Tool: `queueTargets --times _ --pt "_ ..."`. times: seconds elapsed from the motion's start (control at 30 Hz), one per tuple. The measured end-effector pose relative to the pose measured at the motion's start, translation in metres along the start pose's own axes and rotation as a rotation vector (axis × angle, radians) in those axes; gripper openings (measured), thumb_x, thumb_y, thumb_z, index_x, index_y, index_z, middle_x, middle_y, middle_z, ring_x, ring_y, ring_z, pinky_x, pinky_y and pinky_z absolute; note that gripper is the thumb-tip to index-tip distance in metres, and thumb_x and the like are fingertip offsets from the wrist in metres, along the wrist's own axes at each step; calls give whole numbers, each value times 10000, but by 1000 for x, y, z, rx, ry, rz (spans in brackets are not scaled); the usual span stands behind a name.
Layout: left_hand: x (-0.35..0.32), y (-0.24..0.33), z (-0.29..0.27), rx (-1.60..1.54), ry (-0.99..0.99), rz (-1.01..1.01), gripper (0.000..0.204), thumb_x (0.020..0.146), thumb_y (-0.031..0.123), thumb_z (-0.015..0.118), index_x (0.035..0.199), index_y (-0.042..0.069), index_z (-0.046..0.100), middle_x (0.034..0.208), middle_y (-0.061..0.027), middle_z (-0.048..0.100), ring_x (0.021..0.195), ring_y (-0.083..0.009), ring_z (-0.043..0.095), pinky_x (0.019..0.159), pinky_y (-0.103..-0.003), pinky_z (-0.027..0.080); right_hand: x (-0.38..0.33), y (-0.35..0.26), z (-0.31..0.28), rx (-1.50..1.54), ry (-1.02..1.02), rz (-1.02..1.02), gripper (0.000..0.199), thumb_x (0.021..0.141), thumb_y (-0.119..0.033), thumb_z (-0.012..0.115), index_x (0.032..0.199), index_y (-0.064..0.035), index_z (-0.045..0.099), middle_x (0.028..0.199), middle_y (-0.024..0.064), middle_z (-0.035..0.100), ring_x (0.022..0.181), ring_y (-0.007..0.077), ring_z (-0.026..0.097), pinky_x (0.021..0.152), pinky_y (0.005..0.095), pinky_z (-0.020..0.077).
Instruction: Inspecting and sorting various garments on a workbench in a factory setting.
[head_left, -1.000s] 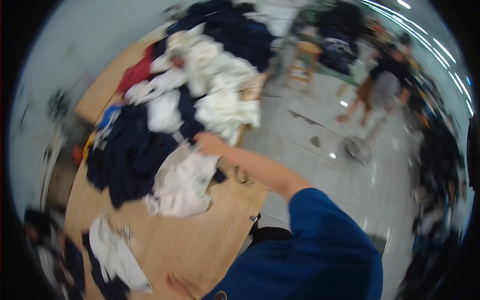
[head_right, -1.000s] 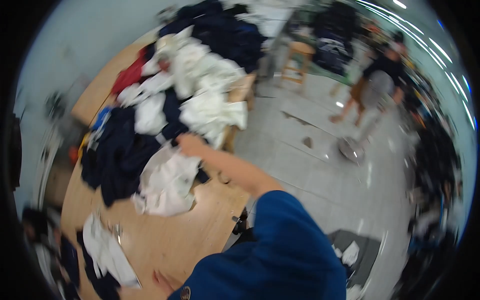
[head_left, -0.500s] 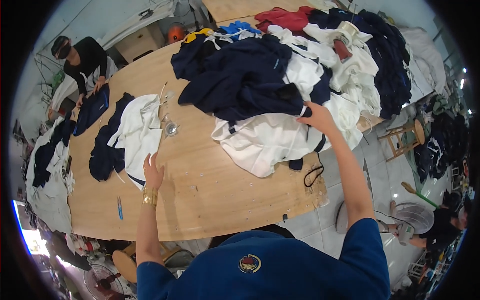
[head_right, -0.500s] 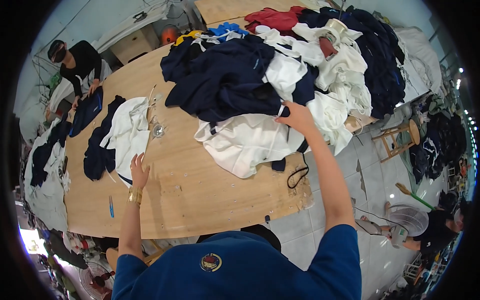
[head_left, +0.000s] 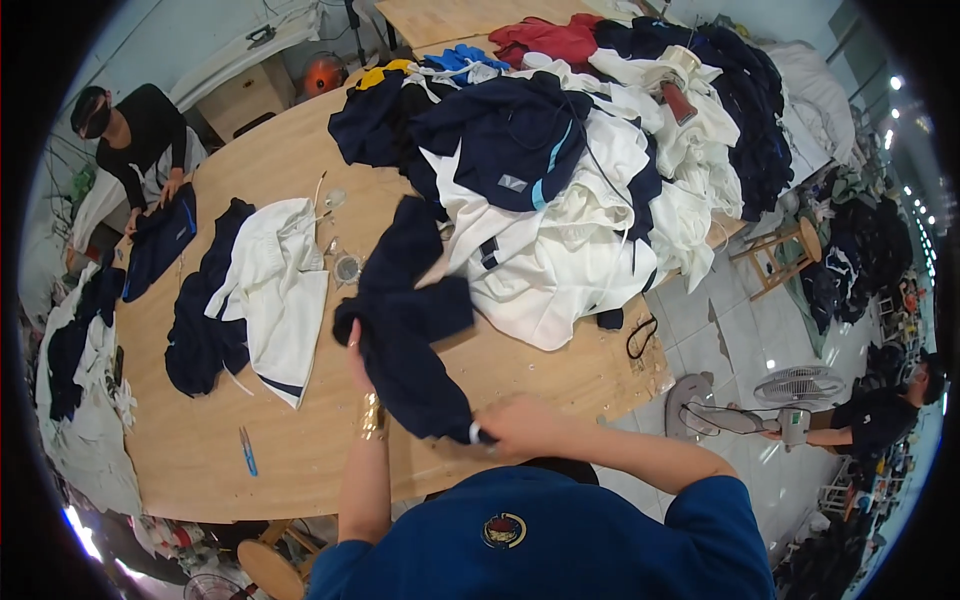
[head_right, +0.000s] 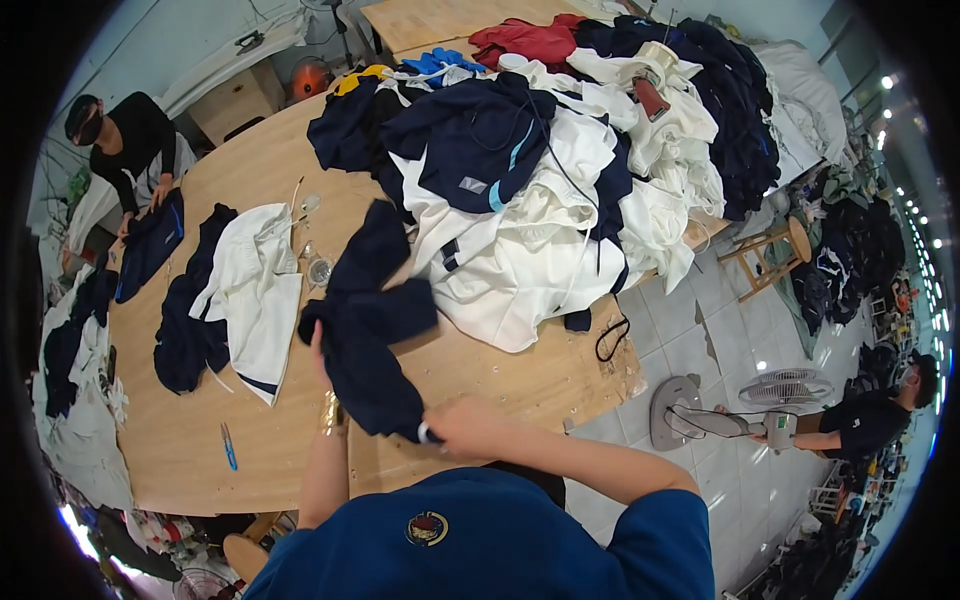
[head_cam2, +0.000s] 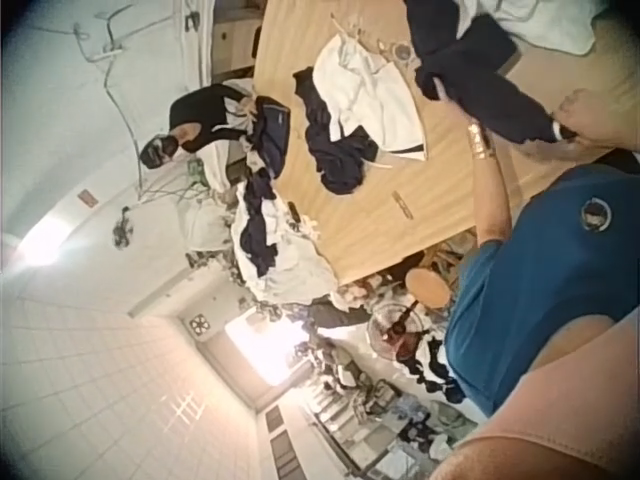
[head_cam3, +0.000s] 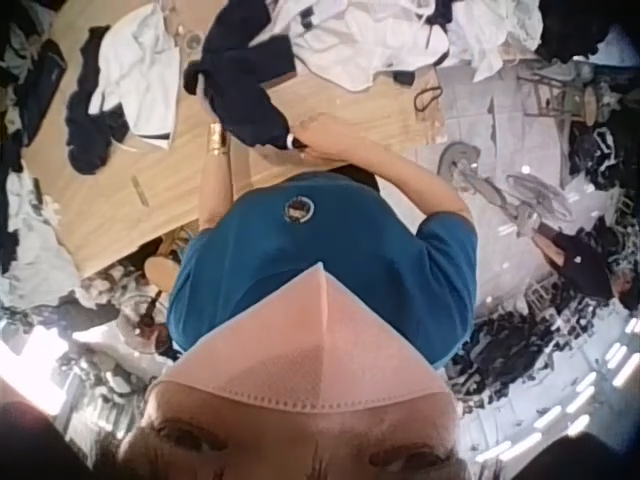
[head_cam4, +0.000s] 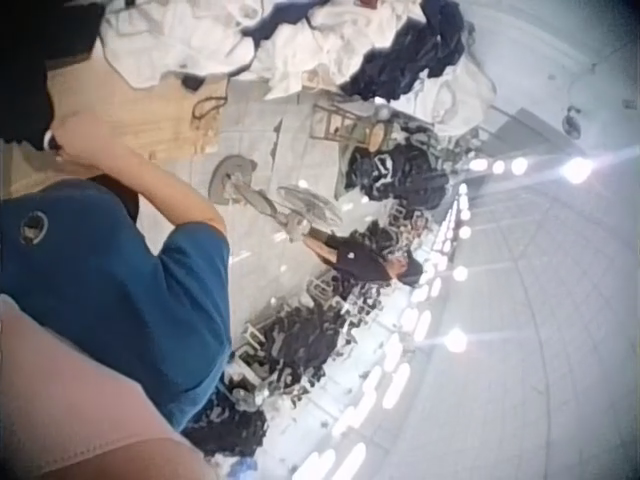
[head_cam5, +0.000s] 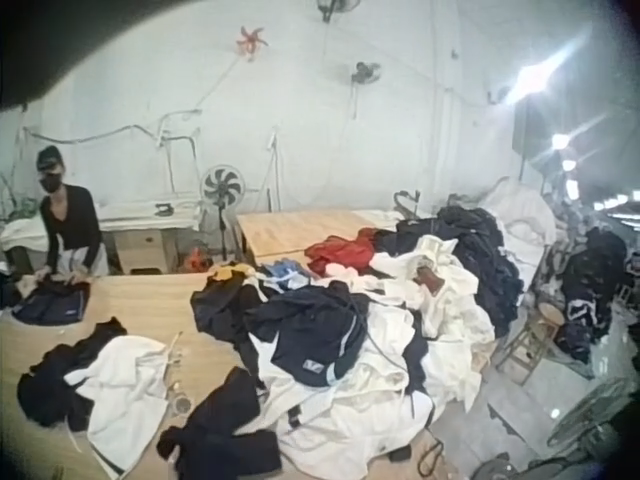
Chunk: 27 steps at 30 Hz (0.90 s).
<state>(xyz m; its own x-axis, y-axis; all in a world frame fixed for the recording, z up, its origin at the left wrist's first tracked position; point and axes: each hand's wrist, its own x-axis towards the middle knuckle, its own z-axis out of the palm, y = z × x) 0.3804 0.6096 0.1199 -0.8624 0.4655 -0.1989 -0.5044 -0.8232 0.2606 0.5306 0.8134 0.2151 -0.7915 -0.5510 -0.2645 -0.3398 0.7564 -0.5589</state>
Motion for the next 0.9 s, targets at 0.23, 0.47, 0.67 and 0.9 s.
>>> queueTargets --times 0.23,0.47,0.67,0.9 --pt "-107 -6 -67 975 707 104 822 718 -16 638 1376 93 157 1296 -111 396 1162 -208 405 939 -322 365 -13 87 -50 3 -287 101 478 734 -313 633 1104 -33 515 1000 169 553 994 318 523 819 403 426" --pt "-159 -24 -39 1344 862 362 803 724 -7 625 1378 118 177 1353 -134 264 1169 -259 379 946 -363 340 70 270 -286 -310 1392 401 546 684 -318 661 1109 -13 506 1082 194 536 969 356 509 814 439 410" --pt "-120 -27 44 1279 647 464 538 854 128 533 1331 113 285 1235 -137 443 1111 -242 455 929 -356 362 141 203 -212 -104 999 -132 101 639 -95 564 566 -114 632 659 89 545 718 273 517 663 355 427" --pt "18 -39 80 538 380 116 628 850 395 538 1350 142 255 1304 -110 411 1159 -230 439 938 -425 380 36 65 -61 286 588 -548 25 682 -85 582 662 -86 568 734 63 454 755 232 460 660 323 414"
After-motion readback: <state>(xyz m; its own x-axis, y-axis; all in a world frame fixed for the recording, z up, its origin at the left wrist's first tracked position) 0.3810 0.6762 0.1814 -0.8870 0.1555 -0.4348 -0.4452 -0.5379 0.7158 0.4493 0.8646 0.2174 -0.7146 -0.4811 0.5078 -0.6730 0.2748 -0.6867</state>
